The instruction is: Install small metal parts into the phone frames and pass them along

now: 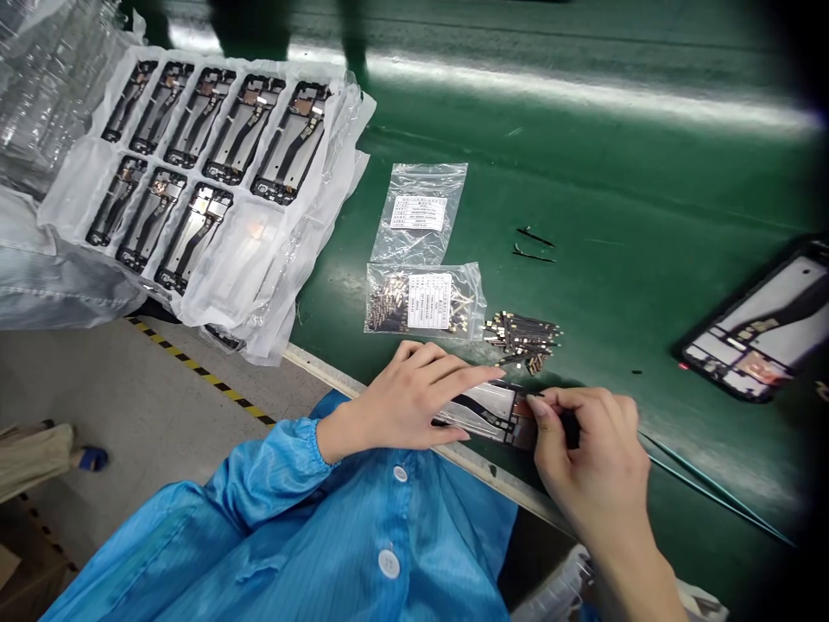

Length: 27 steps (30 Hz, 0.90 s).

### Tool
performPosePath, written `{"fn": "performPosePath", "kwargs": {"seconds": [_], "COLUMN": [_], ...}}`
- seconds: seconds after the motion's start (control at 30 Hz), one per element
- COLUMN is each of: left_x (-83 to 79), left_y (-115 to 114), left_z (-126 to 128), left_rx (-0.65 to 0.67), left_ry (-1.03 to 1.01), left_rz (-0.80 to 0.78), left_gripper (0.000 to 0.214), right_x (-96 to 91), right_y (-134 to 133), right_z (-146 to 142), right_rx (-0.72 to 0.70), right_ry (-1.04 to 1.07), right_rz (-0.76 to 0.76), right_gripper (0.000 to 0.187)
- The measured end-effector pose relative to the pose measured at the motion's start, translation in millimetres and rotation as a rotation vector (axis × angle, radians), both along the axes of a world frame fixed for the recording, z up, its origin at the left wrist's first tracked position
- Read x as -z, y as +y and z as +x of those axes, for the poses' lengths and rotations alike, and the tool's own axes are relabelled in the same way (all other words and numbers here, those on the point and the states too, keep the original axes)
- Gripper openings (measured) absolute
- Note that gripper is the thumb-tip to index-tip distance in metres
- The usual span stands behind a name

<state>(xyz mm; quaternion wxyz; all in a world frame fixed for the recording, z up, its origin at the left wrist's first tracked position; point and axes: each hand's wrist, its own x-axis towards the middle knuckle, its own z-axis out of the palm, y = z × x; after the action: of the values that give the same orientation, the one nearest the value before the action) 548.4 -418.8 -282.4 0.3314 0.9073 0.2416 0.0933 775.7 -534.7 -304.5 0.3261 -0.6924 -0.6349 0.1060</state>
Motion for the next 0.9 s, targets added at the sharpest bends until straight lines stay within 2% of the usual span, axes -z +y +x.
{"fn": "performPosePath", "kwargs": {"seconds": [0.27,0.57,0.73,0.9], "left_x": [1.2,-1.9,-1.8,-1.1], "left_y": [-1.0,-0.4,-1.2,-1.2], "left_z": [-1.1,-0.7,-0.9,-0.3], "left_rx": [0.004,0.01,0.002,-0.006], "left_ry": [0.003,-0.01,0.003,-0.005], "left_rz": [-0.003,0.002,-0.015,-0.01], "left_gripper": [0.077,0.075,0.077,0.094], "right_x": [0.2,-17.9,-13.7,-7.9], "right_y": [-0.2,-2.2,2.4,4.9], "right_z": [1.4,-8.8,-16.7,-16.5], "right_rx": [0.026,0.034,0.081,0.074], "right_ry": [0.01,0.036,-0.01,0.002], "right_rz": [0.003,0.013,0.043,0.061], "right_gripper": [0.008,0.006,0.01,0.011]}}
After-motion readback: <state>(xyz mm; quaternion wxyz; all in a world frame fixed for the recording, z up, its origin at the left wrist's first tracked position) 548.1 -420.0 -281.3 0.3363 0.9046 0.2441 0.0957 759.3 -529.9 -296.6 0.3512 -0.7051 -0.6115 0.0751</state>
